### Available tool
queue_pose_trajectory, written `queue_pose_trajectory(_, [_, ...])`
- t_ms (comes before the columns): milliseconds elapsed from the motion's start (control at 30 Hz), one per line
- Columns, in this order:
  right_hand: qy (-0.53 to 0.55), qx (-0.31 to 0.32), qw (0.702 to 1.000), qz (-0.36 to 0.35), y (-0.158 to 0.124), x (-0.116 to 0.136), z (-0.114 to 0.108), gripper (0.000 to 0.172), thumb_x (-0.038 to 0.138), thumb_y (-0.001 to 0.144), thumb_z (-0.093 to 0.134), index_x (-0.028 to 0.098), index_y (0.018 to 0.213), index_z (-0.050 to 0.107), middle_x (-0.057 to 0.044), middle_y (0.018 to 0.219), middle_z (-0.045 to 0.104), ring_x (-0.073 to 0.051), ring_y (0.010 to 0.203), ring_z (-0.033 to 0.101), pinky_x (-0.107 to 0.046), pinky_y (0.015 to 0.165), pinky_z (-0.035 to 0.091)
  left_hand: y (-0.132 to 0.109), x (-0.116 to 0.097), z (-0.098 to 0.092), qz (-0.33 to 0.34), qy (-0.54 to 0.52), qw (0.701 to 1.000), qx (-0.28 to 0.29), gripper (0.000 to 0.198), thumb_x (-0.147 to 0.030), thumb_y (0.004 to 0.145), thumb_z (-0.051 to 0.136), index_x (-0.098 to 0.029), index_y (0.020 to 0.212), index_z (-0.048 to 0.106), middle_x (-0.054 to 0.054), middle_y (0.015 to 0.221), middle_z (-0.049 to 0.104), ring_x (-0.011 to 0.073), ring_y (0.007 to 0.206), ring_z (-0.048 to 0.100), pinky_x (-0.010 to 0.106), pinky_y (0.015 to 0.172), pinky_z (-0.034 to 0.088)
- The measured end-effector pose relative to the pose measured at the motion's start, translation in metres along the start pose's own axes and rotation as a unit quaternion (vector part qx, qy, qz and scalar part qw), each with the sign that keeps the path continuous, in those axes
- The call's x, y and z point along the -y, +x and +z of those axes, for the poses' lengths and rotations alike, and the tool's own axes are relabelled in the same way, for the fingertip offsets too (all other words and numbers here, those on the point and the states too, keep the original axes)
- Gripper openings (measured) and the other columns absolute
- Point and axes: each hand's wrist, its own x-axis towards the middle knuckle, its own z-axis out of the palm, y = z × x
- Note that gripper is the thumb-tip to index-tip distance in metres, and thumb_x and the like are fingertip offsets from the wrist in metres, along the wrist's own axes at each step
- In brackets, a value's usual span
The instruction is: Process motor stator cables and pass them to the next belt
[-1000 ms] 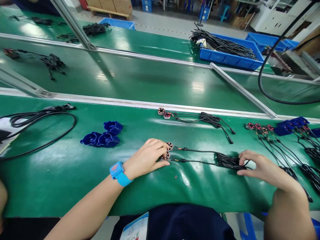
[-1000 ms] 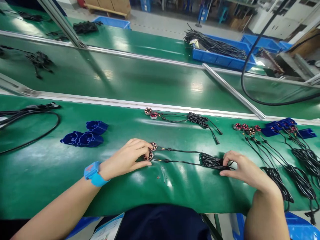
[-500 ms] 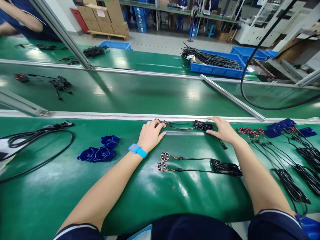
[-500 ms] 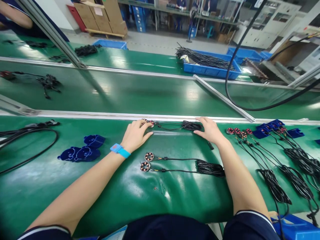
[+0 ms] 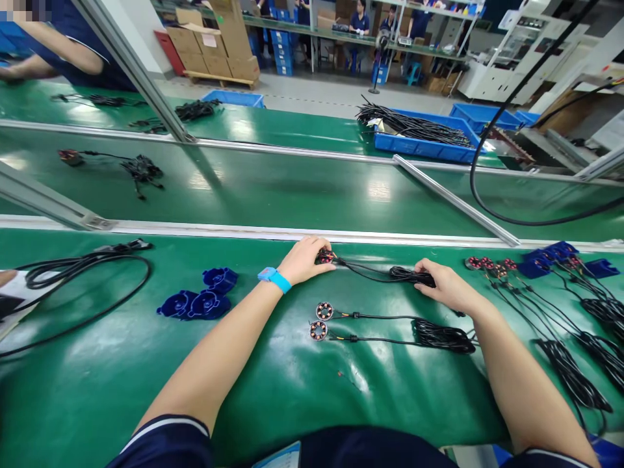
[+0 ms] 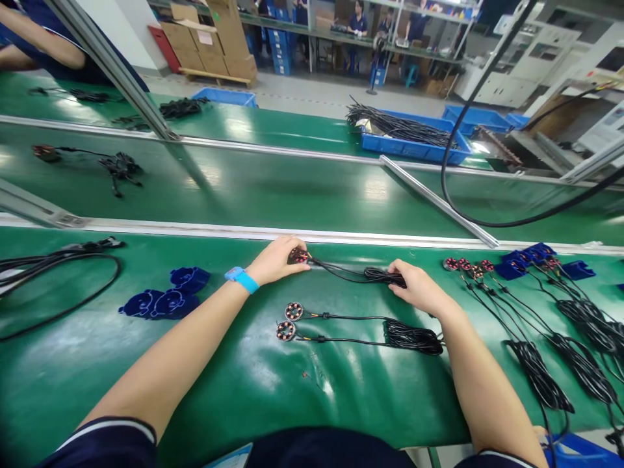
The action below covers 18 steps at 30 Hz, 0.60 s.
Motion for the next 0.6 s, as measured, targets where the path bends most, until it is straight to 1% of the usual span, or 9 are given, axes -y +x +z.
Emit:
queue_pose_trajectory(67, [0.026,0.011,1.0,0.012,-0.011,0.004,-0.004,0.025,0.048,0.093,0.056,0.024,0.099,0.051,-0.001,0.09,0.063,-0.018,0.076,0.058,-0.031,0.072,0.046,-0.009,-0.003,-0.005,0.016,-0.013,0.999,0.036,0.046,-0.05,0.073,0.083,-0.021,0.101,0.061,0.006,0.107,0.059,0.0274,0.103,0.054,0.039,0.091,0.047])
queue_pose_trajectory(133, [0.052,0.025,0.998,0.016,-0.02,0.005,-0.008,0.03,0.054,0.095,0.052,0.024,0.096,0.052,-0.001,0.087,0.063,-0.018,0.076,0.057,-0.03,0.07,0.045,-0.021,-0.004,-0.011,0.028,-0.025,0.997,0.072,0.049,-0.05,0.066,0.088,-0.023,0.099,0.063,0.005,0.108,0.058,0.0273,0.104,0.053,0.038,0.09,0.047])
queue_pose_trajectory(167, [0.064,0.028,0.997,0.016,-0.023,0.005,-0.009,0.032,0.056,0.096,0.05,0.024,0.096,0.053,-0.001,0.088,0.064,-0.019,0.078,0.058,-0.03,0.071,0.045,-0.027,-0.005,-0.014,0.032,-0.031,0.995,0.089,0.049,-0.048,0.065,0.089,-0.024,0.099,0.063,0.005,0.11,0.058,0.0272,0.106,0.053,0.037,0.09,0.048])
queue_pose_trajectory(233, [0.079,0.011,0.997,0.015,-0.026,0.003,-0.011,0.034,0.057,0.097,0.049,0.024,0.099,0.055,-0.003,0.096,0.066,-0.019,0.084,0.06,-0.031,0.075,0.047,-0.038,-0.004,-0.021,0.036,-0.044,0.992,0.117,0.046,-0.042,0.068,0.088,-0.025,0.103,0.064,0.004,0.114,0.059,0.026,0.108,0.054,0.035,0.091,0.048])
queue_pose_trajectory(333, [0.091,-0.07,0.993,0.012,-0.025,0.002,-0.01,0.035,0.057,0.096,0.052,0.023,0.103,0.057,-0.004,0.097,0.066,-0.02,0.086,0.062,-0.031,0.077,0.048,-0.046,-0.002,-0.03,0.032,-0.053,0.989,0.137,0.03,-0.034,0.082,0.074,-0.025,0.109,0.065,0.005,0.112,0.063,0.0235,0.104,0.059,0.035,0.09,0.049])
queue_pose_trajectory(367, [0.093,-0.101,0.99,0.014,-0.024,0.003,-0.009,0.035,0.057,0.095,0.053,0.023,0.104,0.057,-0.004,0.095,0.066,-0.019,0.084,0.062,-0.031,0.076,0.049,-0.047,-0.001,-0.033,0.028,-0.052,0.989,0.135,0.025,-0.032,0.086,0.069,-0.025,0.11,0.065,0.005,0.112,0.064,0.0234,0.104,0.06,0.036,0.09,0.049])
queue_pose_trajectory(433, [0.095,-0.153,0.983,0.025,-0.022,0.005,-0.006,0.035,0.055,0.095,0.054,0.023,0.107,0.058,-0.003,0.092,0.066,-0.018,0.078,0.062,-0.03,0.074,0.049,-0.047,0.002,-0.036,0.014,-0.05,0.992,0.116,0.025,-0.031,0.09,0.062,-0.024,0.113,0.063,0.006,0.115,0.064,0.0242,0.107,0.06,0.038,0.093,0.048])
queue_pose_trajectory(533, [0.068,-0.195,0.977,0.052,-0.019,0.006,-0.003,0.034,0.053,0.095,0.054,0.023,0.11,0.06,-0.004,0.094,0.068,-0.017,0.071,0.061,-0.029,0.068,0.049,-0.043,0.003,-0.035,-0.009,-0.049,0.996,0.071,0.033,-0.032,0.091,0.058,-0.022,0.122,0.055,0.007,0.121,0.063,0.0244,0.111,0.06,0.039,0.097,0.048])
queue_pose_trajectory(600, [0.03,-0.214,0.973,0.075,-0.018,0.002,-0.002,0.034,0.052,0.096,0.053,0.023,0.11,0.062,-0.005,0.095,0.069,-0.016,0.065,0.058,-0.03,0.065,0.048,-0.041,0.002,-0.031,-0.019,-0.047,0.997,0.05,0.034,-0.032,0.091,0.057,-0.02,0.121,0.052,0.008,0.118,0.064,0.0239,0.105,0.061,0.039,0.094,0.049])
